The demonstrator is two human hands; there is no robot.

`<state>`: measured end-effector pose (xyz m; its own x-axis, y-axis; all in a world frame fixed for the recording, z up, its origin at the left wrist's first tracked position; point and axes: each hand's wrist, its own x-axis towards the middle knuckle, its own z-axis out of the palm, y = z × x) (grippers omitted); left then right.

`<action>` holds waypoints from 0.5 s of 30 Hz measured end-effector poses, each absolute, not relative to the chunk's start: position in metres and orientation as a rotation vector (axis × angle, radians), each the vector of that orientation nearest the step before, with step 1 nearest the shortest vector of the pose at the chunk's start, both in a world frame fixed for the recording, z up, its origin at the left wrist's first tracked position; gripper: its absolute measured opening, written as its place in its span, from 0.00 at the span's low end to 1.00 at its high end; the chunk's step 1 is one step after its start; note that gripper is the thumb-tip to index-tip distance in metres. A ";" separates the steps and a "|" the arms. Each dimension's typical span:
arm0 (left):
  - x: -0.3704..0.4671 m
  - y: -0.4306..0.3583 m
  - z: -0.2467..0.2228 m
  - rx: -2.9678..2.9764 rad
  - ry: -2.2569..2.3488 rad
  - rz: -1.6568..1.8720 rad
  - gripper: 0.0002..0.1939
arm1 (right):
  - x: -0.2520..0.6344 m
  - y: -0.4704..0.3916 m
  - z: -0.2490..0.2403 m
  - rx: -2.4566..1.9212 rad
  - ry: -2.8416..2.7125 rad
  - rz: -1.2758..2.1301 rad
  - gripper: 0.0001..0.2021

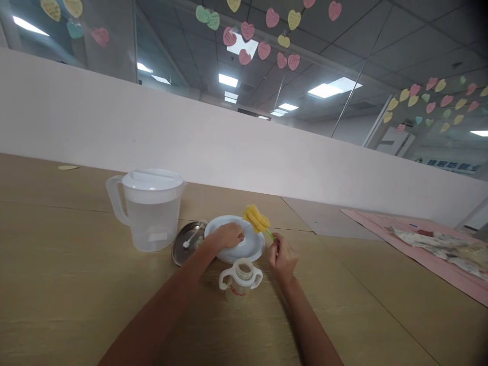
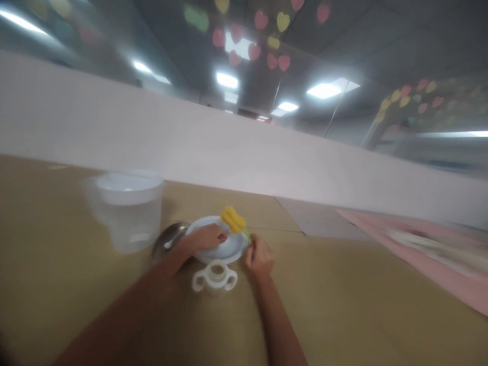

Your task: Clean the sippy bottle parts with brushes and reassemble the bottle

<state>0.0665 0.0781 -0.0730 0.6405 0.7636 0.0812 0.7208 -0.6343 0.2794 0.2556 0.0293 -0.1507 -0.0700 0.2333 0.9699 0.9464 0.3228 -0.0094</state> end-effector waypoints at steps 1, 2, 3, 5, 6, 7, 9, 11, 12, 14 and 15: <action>0.066 0.079 -0.076 2.639 1.236 0.256 0.14 | 0.256 0.030 -0.151 -1.113 -1.545 -0.862 0.12; 0.066 0.080 -0.078 2.642 1.263 0.225 0.14 | 0.256 0.030 -0.151 -1.111 -1.545 -0.864 0.12; 0.065 0.081 -0.080 2.646 1.288 0.194 0.14 | 0.256 0.030 -0.151 -1.107 -1.547 -0.864 0.11; 0.066 0.082 -0.083 2.652 1.322 0.140 0.14 | 0.255 0.030 -0.151 -1.101 -1.556 -0.862 0.11; 0.067 0.082 -0.084 2.654 1.337 0.118 0.13 | 0.255 0.030 -0.151 -1.100 -1.563 -0.861 0.12; 0.068 0.082 -0.086 2.654 1.354 0.100 0.13 | 0.255 0.030 -0.151 -1.101 -1.569 -0.861 0.12; 0.071 0.081 -0.087 2.649 1.381 0.085 0.13 | 0.255 0.029 -0.151 -1.114 -1.570 -0.860 0.12; 0.072 0.080 -0.086 2.642 1.381 0.103 0.12 | 0.257 0.030 -0.153 -1.145 -1.559 -0.849 0.12; 0.072 0.080 -0.084 2.639 1.370 0.124 0.12 | 0.258 0.030 -0.155 -1.166 -1.550 -0.839 0.12; 0.071 0.079 -0.078 2.636 1.332 0.181 0.12 | 0.261 0.031 -0.159 -1.208 -1.533 -0.817 0.12; 0.069 0.079 -0.074 2.635 1.307 0.210 0.11 | 0.262 0.032 -0.161 -1.226 -1.525 -0.808 0.12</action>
<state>0.0688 0.0793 -0.0737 0.6006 0.7985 0.0414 0.7712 -0.5922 0.2337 0.2623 0.0316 -0.1610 -0.0099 0.3081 0.9513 0.9600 0.2693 -0.0773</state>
